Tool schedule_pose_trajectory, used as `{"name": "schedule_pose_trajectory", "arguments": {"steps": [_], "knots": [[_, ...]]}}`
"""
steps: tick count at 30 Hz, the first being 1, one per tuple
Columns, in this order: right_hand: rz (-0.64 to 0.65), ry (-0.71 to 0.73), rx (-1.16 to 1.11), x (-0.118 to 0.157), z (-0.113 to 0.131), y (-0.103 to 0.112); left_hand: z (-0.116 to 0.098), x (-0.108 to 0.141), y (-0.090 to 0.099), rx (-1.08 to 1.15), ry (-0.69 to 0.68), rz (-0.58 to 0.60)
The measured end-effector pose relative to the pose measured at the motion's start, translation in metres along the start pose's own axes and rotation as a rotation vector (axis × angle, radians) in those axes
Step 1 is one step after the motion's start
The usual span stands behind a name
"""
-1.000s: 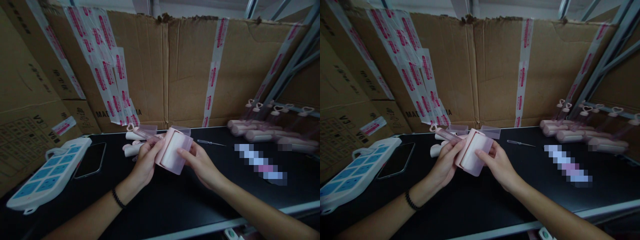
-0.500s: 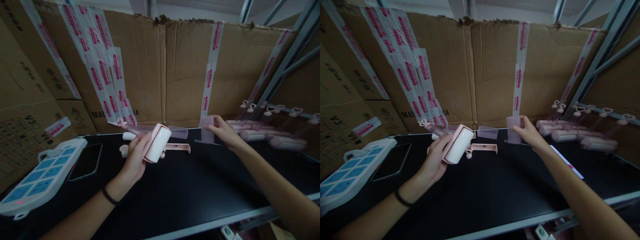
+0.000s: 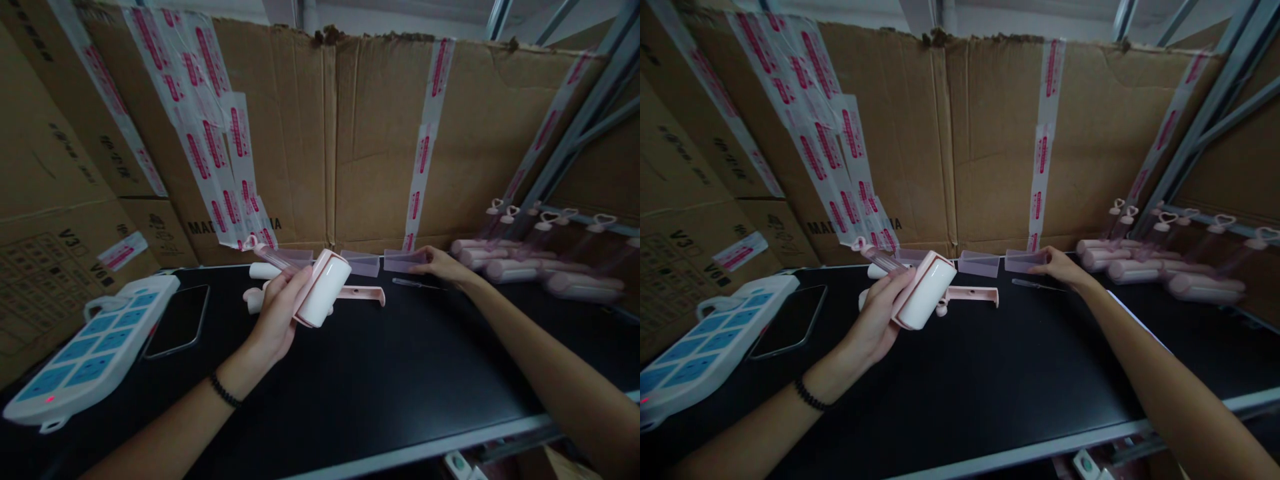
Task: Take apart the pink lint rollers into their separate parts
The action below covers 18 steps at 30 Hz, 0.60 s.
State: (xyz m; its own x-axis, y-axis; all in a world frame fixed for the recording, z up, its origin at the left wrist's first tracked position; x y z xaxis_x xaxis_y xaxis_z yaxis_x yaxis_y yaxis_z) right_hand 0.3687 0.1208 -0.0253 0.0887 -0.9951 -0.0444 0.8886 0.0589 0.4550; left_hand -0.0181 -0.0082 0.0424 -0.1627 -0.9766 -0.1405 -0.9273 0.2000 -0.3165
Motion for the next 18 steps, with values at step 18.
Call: {"name": "schedule_pose_trajectory", "arguments": {"steps": [18], "knots": [[0.505,0.589,-0.049,0.098,0.161,-0.121,-0.001,0.001,-0.009,0.004,0.150,0.263]]}}
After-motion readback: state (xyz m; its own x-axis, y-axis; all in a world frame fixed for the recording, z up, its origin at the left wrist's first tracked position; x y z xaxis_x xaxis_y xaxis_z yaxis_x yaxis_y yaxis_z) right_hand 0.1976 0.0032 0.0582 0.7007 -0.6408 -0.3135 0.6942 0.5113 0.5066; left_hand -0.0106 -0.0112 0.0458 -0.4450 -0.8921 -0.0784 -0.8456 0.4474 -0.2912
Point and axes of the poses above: each hand's wrist, its own x-axis away from the middle knuckle, its own y-axis out of the back of the hand, z = x × y, the point moved 3 cm from there along -x, towards the middle knuckle, and after that the axes turned 14 degrees about z, right-handed, at the moved point
